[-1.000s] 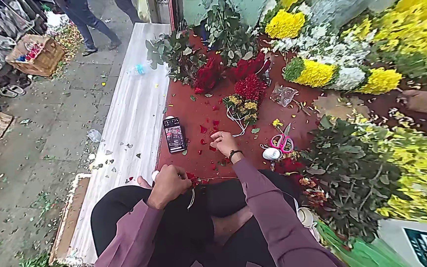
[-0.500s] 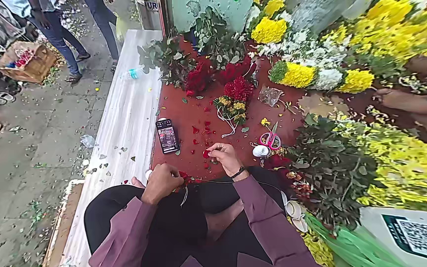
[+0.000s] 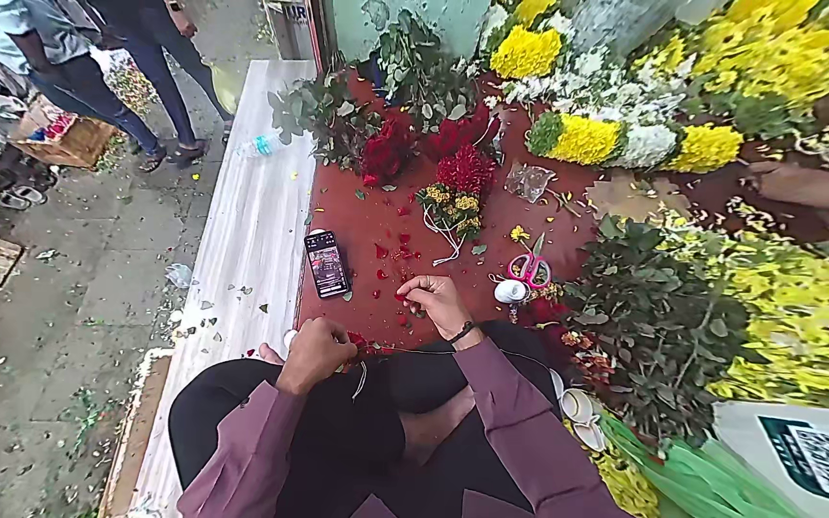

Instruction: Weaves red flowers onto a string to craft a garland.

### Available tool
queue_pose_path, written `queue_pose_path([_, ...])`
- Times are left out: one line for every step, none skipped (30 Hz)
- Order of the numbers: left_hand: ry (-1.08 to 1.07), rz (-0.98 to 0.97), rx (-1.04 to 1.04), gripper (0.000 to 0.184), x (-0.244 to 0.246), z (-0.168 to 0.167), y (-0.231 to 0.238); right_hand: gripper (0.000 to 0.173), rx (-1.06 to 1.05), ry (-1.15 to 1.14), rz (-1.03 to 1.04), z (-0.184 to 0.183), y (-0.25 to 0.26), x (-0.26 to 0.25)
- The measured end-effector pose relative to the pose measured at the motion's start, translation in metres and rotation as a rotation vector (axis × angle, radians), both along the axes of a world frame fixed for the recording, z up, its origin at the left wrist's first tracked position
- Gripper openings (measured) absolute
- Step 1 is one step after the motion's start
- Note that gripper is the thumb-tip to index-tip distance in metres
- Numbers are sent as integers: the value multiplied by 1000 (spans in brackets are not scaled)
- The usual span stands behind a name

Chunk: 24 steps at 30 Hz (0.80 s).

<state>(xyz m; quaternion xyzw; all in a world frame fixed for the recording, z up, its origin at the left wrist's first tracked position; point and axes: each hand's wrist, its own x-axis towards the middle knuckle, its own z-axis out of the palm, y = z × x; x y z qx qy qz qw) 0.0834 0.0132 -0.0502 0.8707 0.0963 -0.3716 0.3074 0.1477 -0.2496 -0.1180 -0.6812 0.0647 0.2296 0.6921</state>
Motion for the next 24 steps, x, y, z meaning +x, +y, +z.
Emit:
queue_pose_path([0, 0, 1, 21, 0, 0, 0, 15, -11, 1, 8, 0, 1, 0])
queue_pose_path([5, -3, 2, 21, 0, 0, 0, 17, -20, 2, 18, 1, 1, 0])
queue_pose_path([8, -2, 3, 21, 0, 0, 0, 19, -28, 0, 32, 2, 2, 0])
queue_pose_path([9, -1, 5, 21, 0, 0, 0, 21, -35, -10, 47, 3, 2, 0])
queue_pose_path([9, 1, 7, 21, 0, 0, 0, 23, -46, -32, 63, 4, 3, 0])
queue_pose_path([6, 2, 8, 21, 0, 0, 0, 26, -64, -63, 80, 4, 3, -1])
queue_pose_path([5, 3, 8, 21, 0, 1, 0, 28, -89, -93, 96, 3, 3, 0])
queue_pose_path([7, 1, 7, 21, 0, 1, 0, 29, -115, -120, 106, 2, 3, -1])
queue_pose_path([6, 2, 5, 21, 0, 1, 0, 27, -134, -140, 110, 1, 3, -1])
queue_pose_path([3, 3, 4, 21, 0, 0, 0, 24, -146, -152, 108, 1, 4, -2])
queue_pose_path([4, 6, 2, 21, 0, 0, 0, 23, -153, -165, 103, 1, 5, -3])
queue_pose_path([6, 7, 3, 21, 0, 0, 1, 22, -155, -175, 101, 1, 6, -4])
queue_pose_path([4, 7, 5, 20, 0, 0, 1, 20, -149, -187, 96, 2, 7, -5])
queue_pose_path([3, 6, 4, 20, 0, -1, 1, 18, -143, -198, 92, 3, 8, -6])
queue_pose_path([2, 8, 2, 21, 0, -1, 1, 16, -138, -208, 85, 4, 9, -7])
queue_pose_path([2, 8, 0, 21, 0, -1, 1, 14, -132, -217, 77, 5, 11, -9])
queue_pose_path([4, 5, -1, 21, 0, -1, 1, 13, -134, -225, 71, 6, 12, -10])
queue_pose_path([5, 1, 2, 21, 0, -1, 1, 13, -138, -228, 70, 7, 12, -11])
queue_pose_path([8, -5, 7, 22, 1, 0, 1, 15, -146, -231, 67, 7, 12, -12])
queue_pose_path([8, -9, 11, 22, 1, 0, 1, 18, -153, -229, 63, 7, 12, -12])
queue_pose_path([9, -11, 12, 22, 0, 1, 1, 21, -153, -223, 54, 6, 12, -12])
queue_pose_path([10, -13, 14, 22, 1, 1, 1, 23, -141, -210, 43, 6, 11, -12])
queue_pose_path([8, -14, 16, 22, 1, 1, 0, 23, -120, -197, 35, 8, 10, -12])
queue_pose_path([5, -14, 14, 22, 1, 0, 1, 21, -100, -185, 26, 9, 9, -12])
